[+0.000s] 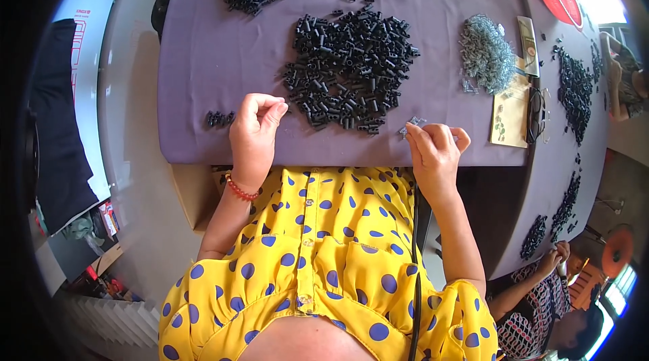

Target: Sorting and assembling small black plastic parts on a table in a workshop.

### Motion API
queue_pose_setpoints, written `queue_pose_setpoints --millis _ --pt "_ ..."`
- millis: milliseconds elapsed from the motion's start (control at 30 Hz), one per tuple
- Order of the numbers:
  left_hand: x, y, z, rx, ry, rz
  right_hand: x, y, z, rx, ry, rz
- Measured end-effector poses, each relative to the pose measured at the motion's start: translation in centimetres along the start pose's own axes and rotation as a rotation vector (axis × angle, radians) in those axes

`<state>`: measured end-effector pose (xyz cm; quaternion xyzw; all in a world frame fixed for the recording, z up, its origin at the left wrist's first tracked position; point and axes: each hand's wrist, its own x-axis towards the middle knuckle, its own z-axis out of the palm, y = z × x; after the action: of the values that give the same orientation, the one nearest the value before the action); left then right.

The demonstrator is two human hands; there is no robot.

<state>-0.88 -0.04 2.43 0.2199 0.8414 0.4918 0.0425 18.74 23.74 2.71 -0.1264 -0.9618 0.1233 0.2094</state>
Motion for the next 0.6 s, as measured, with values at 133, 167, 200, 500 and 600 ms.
queue_pose_setpoints --millis 133,167,200,500,600 --pt "-0.7 0.0 0.4 -0.066 -0.047 -0.034 0.1 -0.4 0.3 -0.065 -0.017 -0.007" --pt "-0.9 -0.1 0.6 -0.109 -0.074 -0.075 0.1 -0.6 0.4 -0.117 -0.047 -0.013" --pt "-1.1 -0.1 0.7 -0.151 -0.101 -0.115 0.2 -0.7 0.5 -0.169 -0.077 -0.018" --pt "-1.6 1.0 1.2 -0.443 -0.195 -0.167 0.8 -0.3 0.8 -0.031 -0.118 0.073" --pt "-1.6 0.6 1.1 -0.534 -0.237 -0.220 1.1 0.1 0.8 0.045 -0.087 0.140"
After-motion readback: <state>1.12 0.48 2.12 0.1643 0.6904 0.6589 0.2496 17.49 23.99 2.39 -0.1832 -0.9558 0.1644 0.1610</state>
